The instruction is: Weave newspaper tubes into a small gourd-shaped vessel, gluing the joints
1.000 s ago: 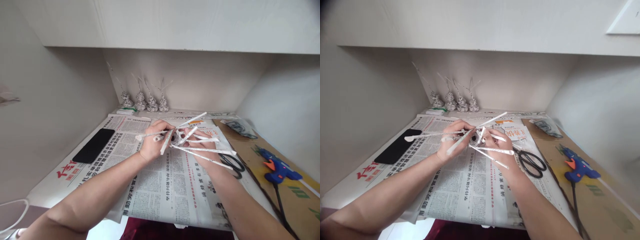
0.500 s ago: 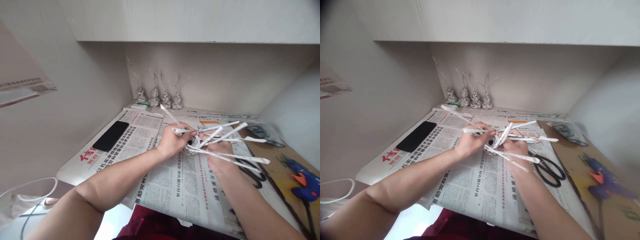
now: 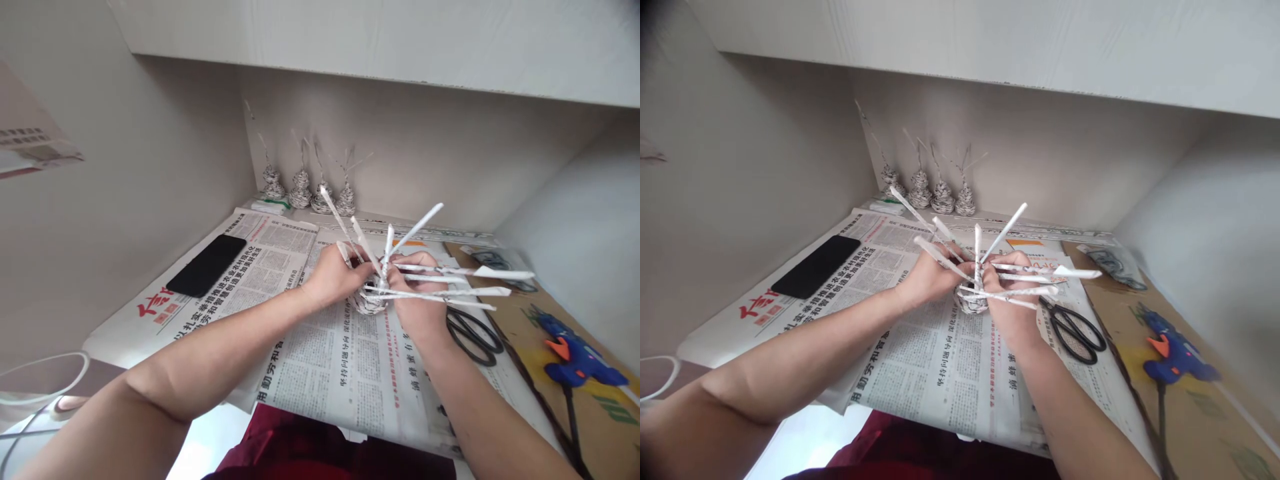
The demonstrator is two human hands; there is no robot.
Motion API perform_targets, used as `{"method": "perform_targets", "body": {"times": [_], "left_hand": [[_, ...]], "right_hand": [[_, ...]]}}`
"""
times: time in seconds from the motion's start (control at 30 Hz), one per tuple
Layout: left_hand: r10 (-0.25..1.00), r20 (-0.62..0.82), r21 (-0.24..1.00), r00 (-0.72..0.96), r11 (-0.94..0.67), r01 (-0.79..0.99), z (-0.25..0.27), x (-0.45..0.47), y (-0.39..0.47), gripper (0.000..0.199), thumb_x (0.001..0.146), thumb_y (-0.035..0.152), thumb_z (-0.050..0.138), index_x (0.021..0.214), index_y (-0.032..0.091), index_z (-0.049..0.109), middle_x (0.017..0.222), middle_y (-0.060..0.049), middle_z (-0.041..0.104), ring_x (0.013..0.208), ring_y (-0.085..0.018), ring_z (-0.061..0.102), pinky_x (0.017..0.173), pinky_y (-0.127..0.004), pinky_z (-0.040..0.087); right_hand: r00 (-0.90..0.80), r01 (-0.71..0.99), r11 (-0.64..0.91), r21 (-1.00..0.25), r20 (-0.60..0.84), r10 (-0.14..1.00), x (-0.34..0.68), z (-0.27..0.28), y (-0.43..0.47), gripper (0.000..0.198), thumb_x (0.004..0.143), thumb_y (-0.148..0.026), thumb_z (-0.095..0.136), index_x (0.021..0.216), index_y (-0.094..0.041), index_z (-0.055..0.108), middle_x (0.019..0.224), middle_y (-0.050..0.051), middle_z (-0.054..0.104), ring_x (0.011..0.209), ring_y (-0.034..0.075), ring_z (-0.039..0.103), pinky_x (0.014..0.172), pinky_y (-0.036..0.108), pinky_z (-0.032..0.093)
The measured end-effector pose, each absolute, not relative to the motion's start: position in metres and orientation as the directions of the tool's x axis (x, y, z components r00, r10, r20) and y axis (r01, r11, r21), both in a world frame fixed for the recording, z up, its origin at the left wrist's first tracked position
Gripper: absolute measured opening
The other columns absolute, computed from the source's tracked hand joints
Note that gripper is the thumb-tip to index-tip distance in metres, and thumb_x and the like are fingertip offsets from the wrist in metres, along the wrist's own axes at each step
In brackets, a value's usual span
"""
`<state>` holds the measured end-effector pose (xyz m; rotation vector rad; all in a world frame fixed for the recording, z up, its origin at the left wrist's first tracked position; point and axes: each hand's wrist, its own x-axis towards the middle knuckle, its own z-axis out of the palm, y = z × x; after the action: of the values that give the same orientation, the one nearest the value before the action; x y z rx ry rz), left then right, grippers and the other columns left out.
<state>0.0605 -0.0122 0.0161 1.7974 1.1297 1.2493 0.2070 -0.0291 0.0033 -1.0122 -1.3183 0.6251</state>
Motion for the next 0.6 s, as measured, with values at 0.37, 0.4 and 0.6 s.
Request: {"method": "perform_targets", "body": {"times": [0.37,0.4,0.6], "left_hand": [[0.916,0.393,0.866,0.085,-0.4,0.299,0.011,0.061,-0.011,0.019,0.079,0.032,0.068,0.069,0.016,0.069,0.066,-0.002,0.069,0.062,-0.014,0.061,0.061,-0.027,0.048],[0.911,0.403,0.866,0.094,-0.412,0.283,0.01,0.061,-0.01,0.021,0.08,0.033,0.067,0.069,0.016,0.068,0.065,-0.002,0.069,0.061,-0.014,0.061,0.06,-0.027,0.048],[0.899,0.418,0.855,0.131,-0.438,0.278,0.014,0.062,-0.016,0.015,0.079,0.028,0.068,0.071,0.016,0.071,0.069,-0.003,0.072,0.063,-0.014,0.064,0.06,-0.025,0.049]], "right_hand": [[0.11,-0.133,0.273,-0.953,0.26,0.959,0.213,0.003,-0.02,0.019,0.068,-0.027,0.076,0.081,-0.018,0.067,0.068,0.0,0.067,0.058,0.015,0.061,0.052,0.028,0.049],[0.132,-0.166,0.269,-0.949,0.249,0.96,0.212,0.004,-0.02,0.019,0.065,-0.025,0.078,0.079,-0.018,0.067,0.067,-0.001,0.067,0.058,0.015,0.061,0.052,0.028,0.049],[0.261,-0.328,0.215,-0.92,0.131,0.956,0.206,0.006,-0.022,0.025,0.057,-0.026,0.084,0.07,-0.017,0.064,0.06,-0.002,0.064,0.051,0.013,0.059,0.046,0.026,0.048]]}}
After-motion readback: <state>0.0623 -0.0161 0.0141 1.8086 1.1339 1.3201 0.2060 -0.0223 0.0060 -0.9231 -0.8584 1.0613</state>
